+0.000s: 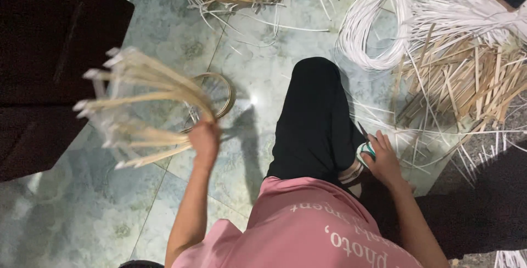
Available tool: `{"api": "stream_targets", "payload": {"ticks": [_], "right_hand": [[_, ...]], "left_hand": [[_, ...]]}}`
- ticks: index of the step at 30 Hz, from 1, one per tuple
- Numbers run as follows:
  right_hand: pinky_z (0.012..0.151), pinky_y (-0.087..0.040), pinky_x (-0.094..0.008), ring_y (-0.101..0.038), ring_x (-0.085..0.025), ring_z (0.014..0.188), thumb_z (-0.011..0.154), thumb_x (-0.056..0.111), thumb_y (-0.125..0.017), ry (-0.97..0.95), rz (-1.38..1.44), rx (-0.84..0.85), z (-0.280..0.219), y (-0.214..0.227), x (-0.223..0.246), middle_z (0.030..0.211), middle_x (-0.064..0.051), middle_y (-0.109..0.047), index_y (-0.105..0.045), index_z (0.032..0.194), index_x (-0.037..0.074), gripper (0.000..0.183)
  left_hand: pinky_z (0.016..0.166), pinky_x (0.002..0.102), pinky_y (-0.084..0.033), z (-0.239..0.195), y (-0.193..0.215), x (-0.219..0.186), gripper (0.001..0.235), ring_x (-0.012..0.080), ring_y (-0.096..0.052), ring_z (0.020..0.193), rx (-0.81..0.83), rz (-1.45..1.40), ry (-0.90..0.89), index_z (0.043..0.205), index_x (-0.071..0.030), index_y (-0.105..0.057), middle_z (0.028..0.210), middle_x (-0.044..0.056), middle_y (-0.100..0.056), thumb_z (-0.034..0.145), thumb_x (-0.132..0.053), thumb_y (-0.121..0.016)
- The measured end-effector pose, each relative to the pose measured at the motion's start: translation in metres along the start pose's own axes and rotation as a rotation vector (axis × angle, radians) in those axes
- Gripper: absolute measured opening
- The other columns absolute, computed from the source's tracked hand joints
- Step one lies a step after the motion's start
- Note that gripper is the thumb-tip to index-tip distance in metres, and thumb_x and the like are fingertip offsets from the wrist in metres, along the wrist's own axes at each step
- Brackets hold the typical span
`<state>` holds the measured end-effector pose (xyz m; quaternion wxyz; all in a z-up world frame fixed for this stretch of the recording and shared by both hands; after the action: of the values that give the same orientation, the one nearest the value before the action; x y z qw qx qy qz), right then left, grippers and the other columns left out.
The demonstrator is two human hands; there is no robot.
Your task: The recorder wraps thin white strips around curved bamboo furniture frames.
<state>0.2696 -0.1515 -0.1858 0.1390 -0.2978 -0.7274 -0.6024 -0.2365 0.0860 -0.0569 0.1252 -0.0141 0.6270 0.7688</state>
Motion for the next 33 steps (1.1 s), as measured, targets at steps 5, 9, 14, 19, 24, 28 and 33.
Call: {"api": "stream_targets", "payload": {"ticks": [5,9,14,19,24,28,33], "right_hand": [[0.117,-0.034,-0.052,-0.032,-0.046,0.150,0.085,0.031,-0.072,0.015,-0.037,-0.017,0.000,0.002,0.005,0.162,-0.025,-0.036,-0.050,0.148,0.005,0.071],[0.117,-0.035,-0.052,-0.033,-0.047,0.149,0.084,0.031,-0.072,0.025,-0.036,-0.026,-0.004,0.001,0.006,0.161,-0.026,-0.037,-0.051,0.147,0.004,0.072],[0.115,-0.035,-0.053,-0.032,-0.048,0.149,0.084,0.030,-0.072,0.018,-0.037,-0.031,0.000,0.003,0.007,0.161,-0.027,-0.036,-0.052,0.147,0.005,0.071],[0.116,-0.034,-0.052,-0.031,-0.047,0.150,0.085,0.031,-0.072,0.009,-0.018,-0.013,0.000,0.004,0.009,0.161,-0.026,-0.037,-0.050,0.148,0.005,0.072],[0.117,-0.033,-0.052,-0.031,-0.047,0.150,0.084,0.029,-0.072,0.014,-0.016,0.000,-0.001,0.008,0.013,0.161,-0.026,-0.036,-0.049,0.149,0.005,0.072],[0.117,-0.034,-0.051,-0.032,-0.047,0.150,0.084,0.029,-0.072,0.031,-0.018,-0.038,-0.001,0.006,0.011,0.162,-0.026,-0.037,-0.049,0.148,0.005,0.072],[0.118,-0.033,-0.051,-0.033,-0.046,0.149,0.083,0.029,-0.074,0.010,-0.032,-0.024,0.003,0.005,0.013,0.159,-0.028,-0.037,-0.050,0.148,0.006,0.073]], "left_hand": [[0.052,0.049,-0.050,-0.054,0.008,0.097,0.025,0.0396,-0.065,0.056,-0.179,0.214,0.168,0.102,-0.002,-0.075,0.066,0.020,-0.067,0.093,-0.026,-0.072],[0.064,0.055,-0.051,-0.138,-0.048,0.181,0.038,0.0455,-0.068,0.075,0.112,0.182,0.680,0.094,-0.002,-0.074,0.080,0.024,-0.071,0.098,-0.039,-0.067],[0.082,0.053,-0.055,-0.210,-0.124,0.224,0.066,0.0475,-0.070,0.096,0.691,0.028,0.711,0.086,0.007,-0.077,0.090,0.033,-0.070,0.086,-0.059,-0.069],[0.083,0.053,-0.055,-0.235,-0.104,0.225,0.071,0.0488,-0.070,0.096,0.566,-0.072,0.845,0.088,0.009,-0.075,0.090,0.034,-0.071,0.087,-0.062,-0.068],[0.091,0.052,-0.055,-0.299,-0.079,0.259,0.063,0.0444,-0.070,0.108,0.731,0.119,0.927,0.102,-0.001,-0.079,0.108,0.027,-0.074,0.083,-0.060,-0.069],[0.109,0.063,-0.038,-0.285,-0.028,0.226,0.076,0.0443,-0.052,0.133,0.980,0.280,0.953,0.131,-0.013,-0.067,0.140,0.023,-0.058,0.077,-0.065,-0.072],[0.106,0.081,-0.027,-0.239,-0.039,0.244,0.098,0.0576,-0.039,0.137,-0.100,0.848,0.570,0.146,0.006,-0.049,0.146,0.033,-0.049,0.083,-0.067,-0.069]]}}
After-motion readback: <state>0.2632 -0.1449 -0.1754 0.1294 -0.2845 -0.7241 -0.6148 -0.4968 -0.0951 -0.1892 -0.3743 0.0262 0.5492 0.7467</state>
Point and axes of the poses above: each hand's wrist, its own z-axis towards the middle knuckle, its own y-axis out of the back of the hand, x = y × z, the point moved 5 cm from there along z, towards the middle knuckle
